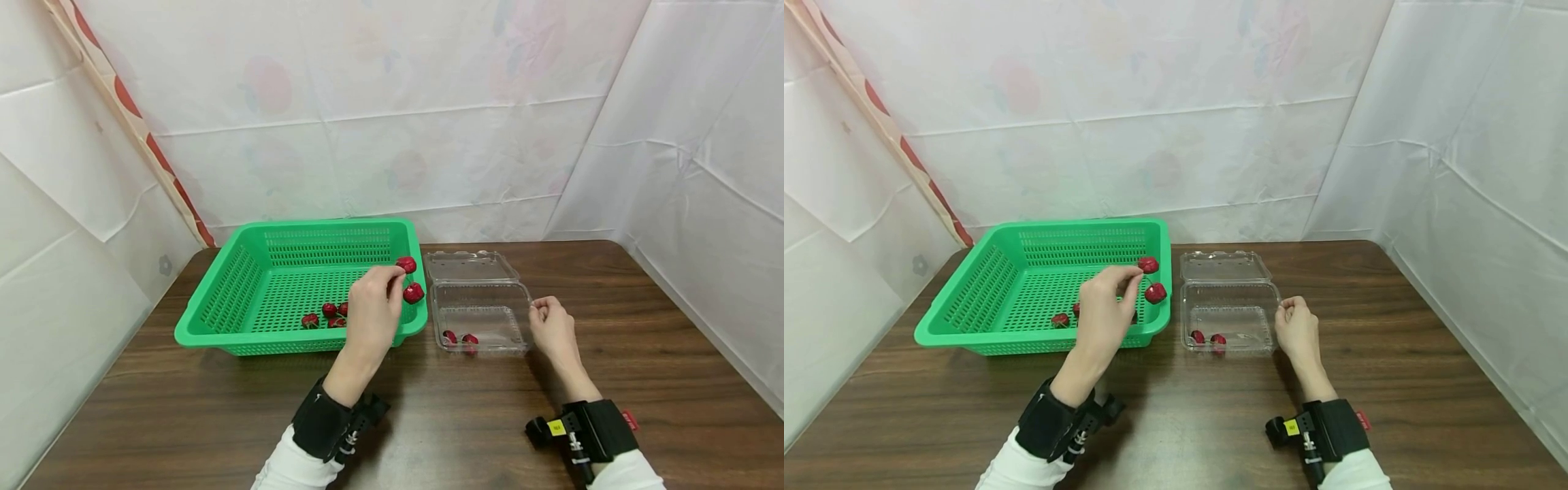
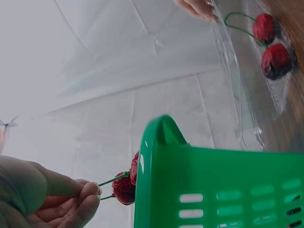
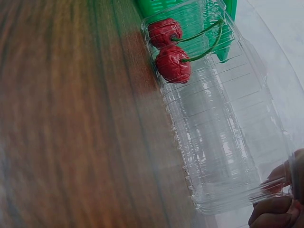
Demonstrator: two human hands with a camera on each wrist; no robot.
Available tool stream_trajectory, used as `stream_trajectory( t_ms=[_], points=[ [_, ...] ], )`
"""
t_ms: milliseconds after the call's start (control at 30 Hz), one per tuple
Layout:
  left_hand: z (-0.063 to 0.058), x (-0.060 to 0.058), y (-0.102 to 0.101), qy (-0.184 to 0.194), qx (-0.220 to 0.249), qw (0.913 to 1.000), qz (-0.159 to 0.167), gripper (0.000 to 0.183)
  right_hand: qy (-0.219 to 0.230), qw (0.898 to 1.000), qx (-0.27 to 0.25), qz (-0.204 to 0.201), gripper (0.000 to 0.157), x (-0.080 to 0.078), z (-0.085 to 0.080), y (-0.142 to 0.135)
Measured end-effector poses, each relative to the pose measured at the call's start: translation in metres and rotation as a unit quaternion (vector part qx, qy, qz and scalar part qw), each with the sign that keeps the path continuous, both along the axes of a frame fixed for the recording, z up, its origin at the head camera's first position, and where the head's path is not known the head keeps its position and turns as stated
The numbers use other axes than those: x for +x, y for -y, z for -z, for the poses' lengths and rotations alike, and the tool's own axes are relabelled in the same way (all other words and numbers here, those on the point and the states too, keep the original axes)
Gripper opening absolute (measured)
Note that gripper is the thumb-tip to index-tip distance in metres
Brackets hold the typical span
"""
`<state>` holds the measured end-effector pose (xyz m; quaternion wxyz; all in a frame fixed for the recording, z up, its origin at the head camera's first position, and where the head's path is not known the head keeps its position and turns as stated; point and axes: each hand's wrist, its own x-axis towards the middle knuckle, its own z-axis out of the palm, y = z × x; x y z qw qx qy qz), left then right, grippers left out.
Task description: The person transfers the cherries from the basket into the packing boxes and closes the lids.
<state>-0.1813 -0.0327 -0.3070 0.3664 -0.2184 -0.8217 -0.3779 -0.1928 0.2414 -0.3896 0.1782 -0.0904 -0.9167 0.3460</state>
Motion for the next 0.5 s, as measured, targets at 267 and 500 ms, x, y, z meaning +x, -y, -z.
stream_trajectory(
  t_ms=[267,500],
  points=[
    [0.004,0.002,-0.015,-0.014,-0.004,0.9997,0.018,0.007,-0.005,1.0,0.002,0.001,0.02,-0.001,0.0,-0.001],
    [0.012,0.001,-0.028,-0.004,-0.014,0.9995,0.026,0.007,-0.002,1.0,-0.001,0.002,0.019,-0.001,0.0,0.0]
  ],
)
